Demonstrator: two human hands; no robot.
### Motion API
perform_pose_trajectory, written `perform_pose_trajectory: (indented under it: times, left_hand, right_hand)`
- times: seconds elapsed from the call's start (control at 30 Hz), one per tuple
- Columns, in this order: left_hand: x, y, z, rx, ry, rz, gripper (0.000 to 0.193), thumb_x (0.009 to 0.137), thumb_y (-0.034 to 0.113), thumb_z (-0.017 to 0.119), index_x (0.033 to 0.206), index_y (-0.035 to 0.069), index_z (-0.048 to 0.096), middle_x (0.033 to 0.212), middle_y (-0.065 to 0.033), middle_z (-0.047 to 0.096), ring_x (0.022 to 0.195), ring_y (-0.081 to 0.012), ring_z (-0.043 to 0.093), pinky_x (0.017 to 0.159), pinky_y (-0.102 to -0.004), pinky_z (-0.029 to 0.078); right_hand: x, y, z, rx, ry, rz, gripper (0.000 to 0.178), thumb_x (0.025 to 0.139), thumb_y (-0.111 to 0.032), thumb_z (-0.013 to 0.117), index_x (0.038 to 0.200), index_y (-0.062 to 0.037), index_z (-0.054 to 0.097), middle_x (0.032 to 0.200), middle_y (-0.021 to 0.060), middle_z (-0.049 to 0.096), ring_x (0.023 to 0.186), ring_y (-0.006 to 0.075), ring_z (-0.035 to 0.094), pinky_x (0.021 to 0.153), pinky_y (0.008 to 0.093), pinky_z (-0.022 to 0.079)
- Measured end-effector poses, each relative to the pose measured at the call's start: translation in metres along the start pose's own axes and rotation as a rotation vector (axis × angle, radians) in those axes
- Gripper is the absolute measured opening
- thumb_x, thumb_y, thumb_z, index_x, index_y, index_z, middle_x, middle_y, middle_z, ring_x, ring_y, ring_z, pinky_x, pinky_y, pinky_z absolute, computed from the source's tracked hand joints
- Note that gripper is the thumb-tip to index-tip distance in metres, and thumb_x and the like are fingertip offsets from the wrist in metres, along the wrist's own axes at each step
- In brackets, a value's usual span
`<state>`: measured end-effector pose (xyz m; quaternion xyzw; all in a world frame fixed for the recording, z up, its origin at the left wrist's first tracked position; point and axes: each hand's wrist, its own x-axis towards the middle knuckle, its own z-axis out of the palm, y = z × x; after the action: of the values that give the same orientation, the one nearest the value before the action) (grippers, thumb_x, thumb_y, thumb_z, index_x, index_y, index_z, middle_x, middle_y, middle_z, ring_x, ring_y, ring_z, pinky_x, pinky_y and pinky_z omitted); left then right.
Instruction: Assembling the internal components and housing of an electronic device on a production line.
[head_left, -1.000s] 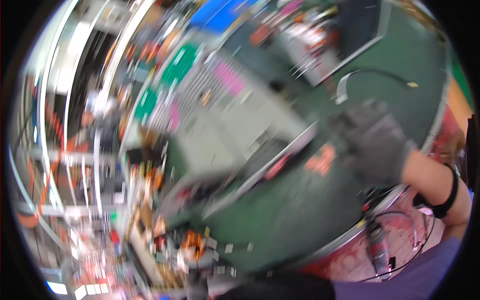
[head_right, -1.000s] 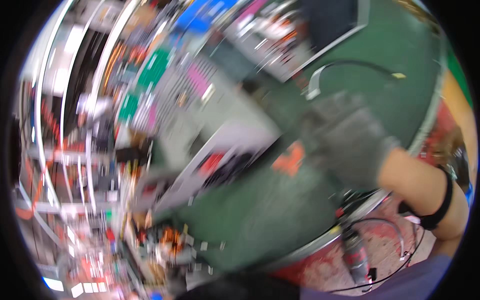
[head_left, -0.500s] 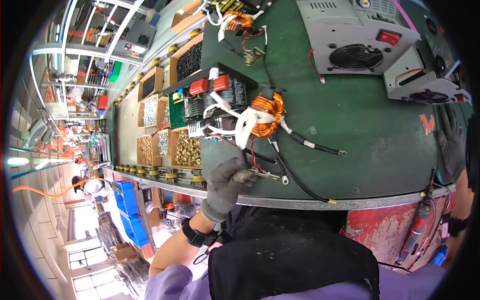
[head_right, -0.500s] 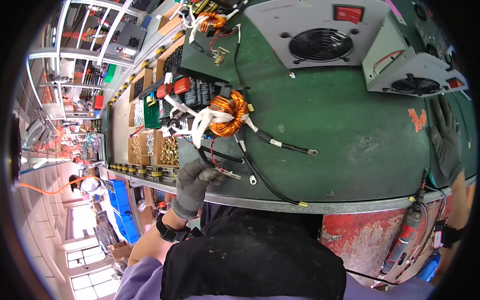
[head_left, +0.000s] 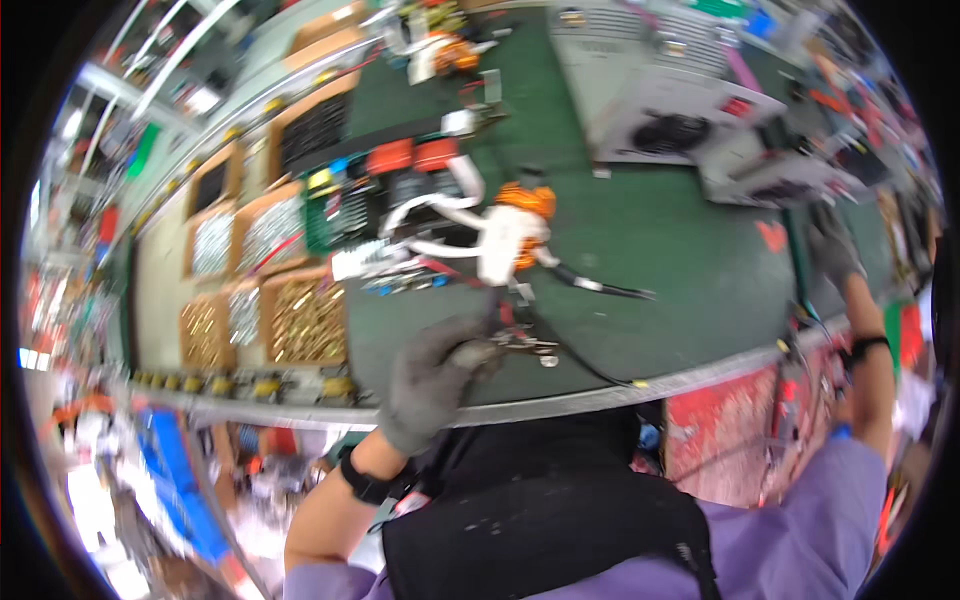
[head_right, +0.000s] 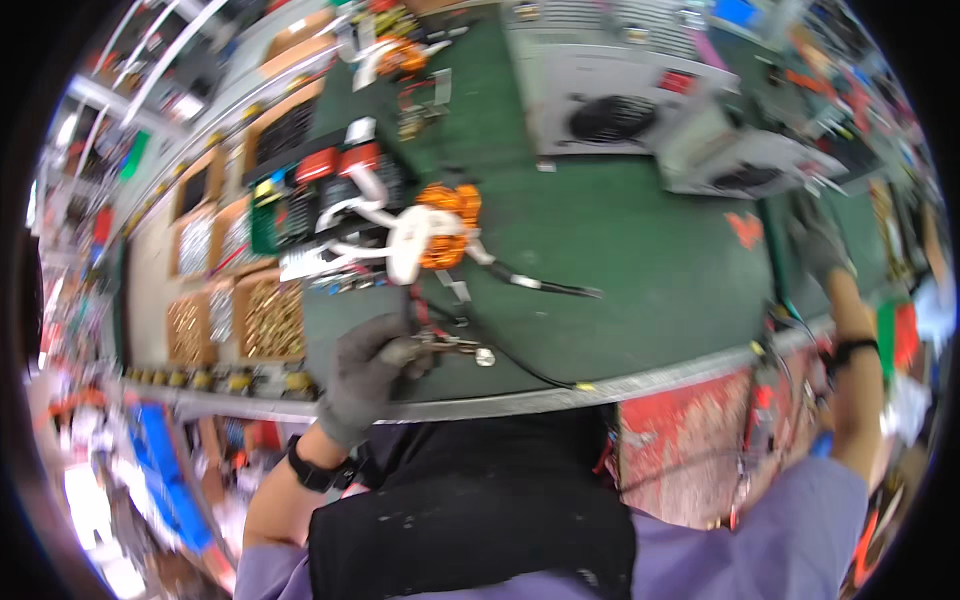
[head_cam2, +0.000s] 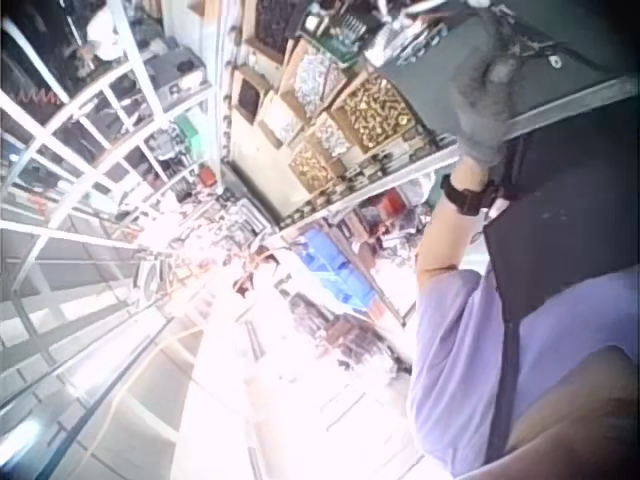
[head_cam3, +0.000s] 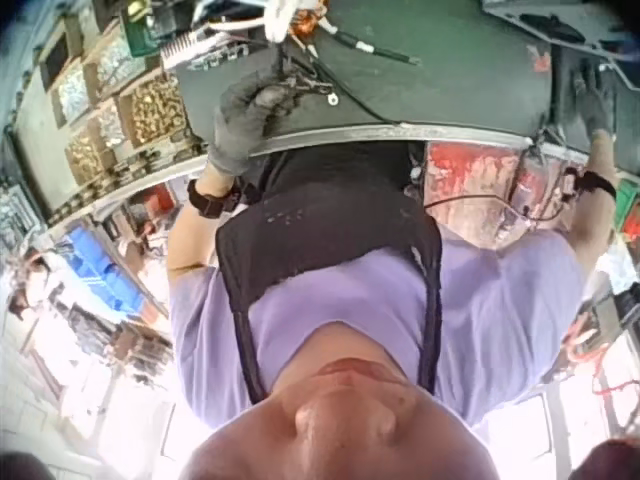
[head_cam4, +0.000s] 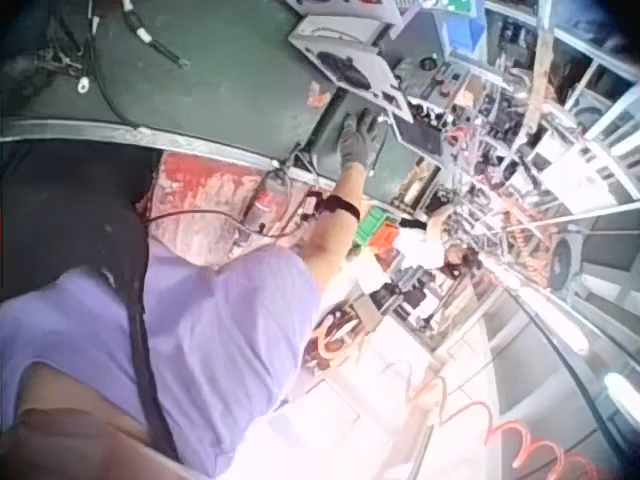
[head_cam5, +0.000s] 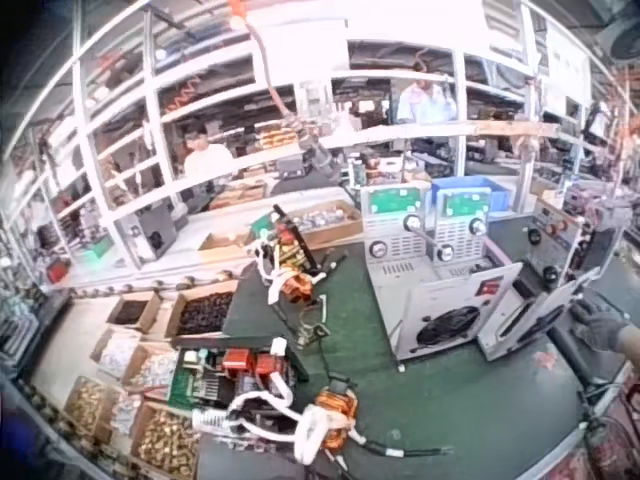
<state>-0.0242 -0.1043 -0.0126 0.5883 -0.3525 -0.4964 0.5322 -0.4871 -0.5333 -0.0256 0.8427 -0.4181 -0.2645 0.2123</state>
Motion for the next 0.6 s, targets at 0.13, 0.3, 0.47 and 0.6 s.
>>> perform_pose_trajectory:
  times: [0.13,0.3,0.47,0.6]
  left_hand:
    - [0.002,-0.002,-0.004,-0.023,-0.029,-0.06,0.021,0.093,0.017,0.06,0.098,-0.003,0.063,0.08,-0.0037,0.062,0.07,-0.0083,0.055,0.066,-0.0226,0.045]
    - [0.002,0.003,-0.007,-0.061,-0.099,-0.029,0.023,0.095,0.019,0.059,0.097,-0.004,0.062,0.082,-0.0057,0.063,0.073,-0.0103,0.059,0.068,-0.0229,0.048]
    - [0.004,0.005,-0.007,-0.056,-0.064,-0.097,0.02,0.093,0.014,0.059,0.097,-0.005,0.063,0.083,-0.0068,0.064,0.073,-0.0105,0.058,0.068,-0.0229,0.048]
    - [0.003,0.007,-0.008,-0.084,-0.09,-0.141,0.019,0.093,0.011,0.057,0.1,-0.006,0.063,0.082,-0.0055,0.063,0.072,-0.009,0.055,0.067,-0.023,0.046]
  right_hand:
    - [-0.03,-0.029,-0.046,0.153,-0.154,0.147,0.03,0.092,-0.021,0.048,0.117,-0.0118,0.06,0.134,0.0118,0.052,0.12,0.0317,0.053,0.093,0.0433,0.049]
    - [-0.144,-0.092,-0.091,0.709,0.172,0.417,0.046,0.091,-0.049,0.05,0.114,-0.0105,0.059,0.106,0.0171,0.066,0.098,0.0359,0.064,0.085,0.0458,0.05]
    - [-0.257,-0.184,-0.086,0.627,-0.063,0.723,0.053,0.087,-0.05,0.058,0.12,-0.0099,0.051,0.114,0.021,0.061,0.1,0.0392,0.063,0.084,0.0488,0.049]
    - [-0.264,-0.191,-0.048,0.927,0.056,0.835,0.05,0.085,-0.044,0.064,0.115,-0.0056,0.052,0.099,0.0177,0.063,0.092,0.0309,0.063,0.076,0.0434,0.049]
